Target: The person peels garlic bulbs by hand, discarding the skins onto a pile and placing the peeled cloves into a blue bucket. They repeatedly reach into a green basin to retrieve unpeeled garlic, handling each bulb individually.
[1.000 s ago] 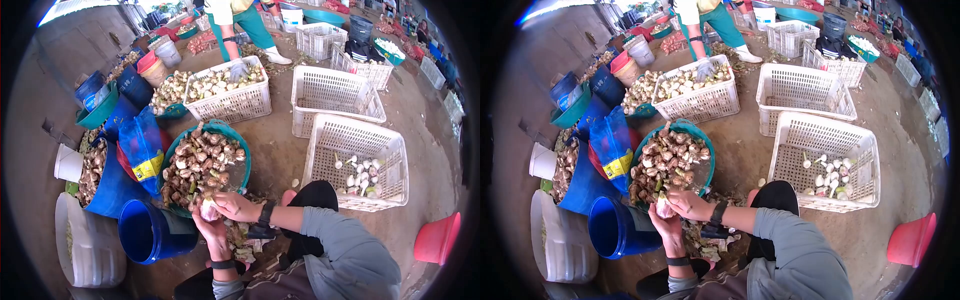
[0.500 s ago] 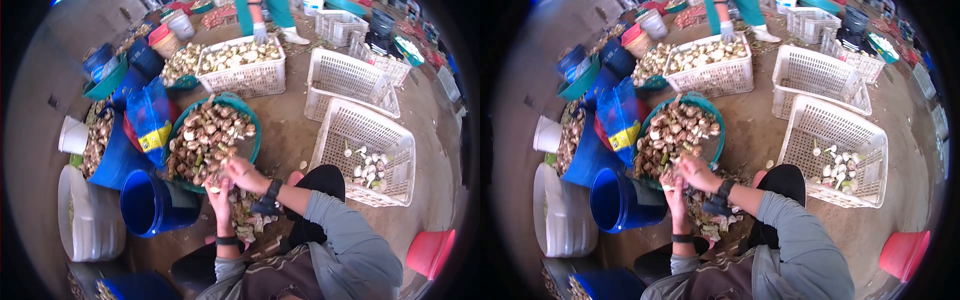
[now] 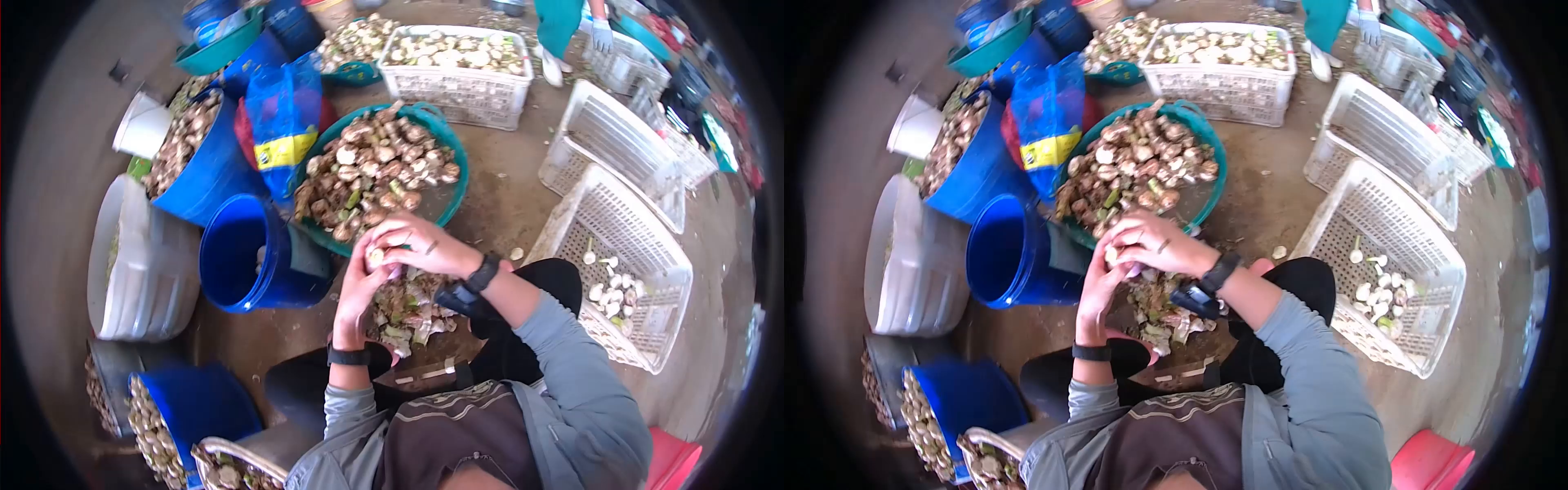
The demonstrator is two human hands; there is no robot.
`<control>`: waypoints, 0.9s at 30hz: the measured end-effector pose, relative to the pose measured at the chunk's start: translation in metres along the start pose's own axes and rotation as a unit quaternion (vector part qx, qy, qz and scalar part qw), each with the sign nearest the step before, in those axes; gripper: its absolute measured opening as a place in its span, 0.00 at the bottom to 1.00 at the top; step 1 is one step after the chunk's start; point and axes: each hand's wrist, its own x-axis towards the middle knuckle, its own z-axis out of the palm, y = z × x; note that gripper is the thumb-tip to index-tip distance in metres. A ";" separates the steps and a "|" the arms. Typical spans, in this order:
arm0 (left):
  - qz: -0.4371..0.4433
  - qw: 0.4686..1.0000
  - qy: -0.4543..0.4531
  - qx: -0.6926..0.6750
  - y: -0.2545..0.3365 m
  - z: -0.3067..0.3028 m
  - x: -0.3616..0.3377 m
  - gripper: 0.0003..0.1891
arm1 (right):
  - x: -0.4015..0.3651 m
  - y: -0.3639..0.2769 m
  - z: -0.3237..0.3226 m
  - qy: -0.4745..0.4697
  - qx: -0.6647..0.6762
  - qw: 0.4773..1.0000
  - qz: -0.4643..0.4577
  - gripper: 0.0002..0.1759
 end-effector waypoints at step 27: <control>0.131 0.973 0.138 -0.130 -0.018 0.043 0.022 0.25 | -0.018 0.007 0.019 0.215 0.181 0.936 0.213 0.06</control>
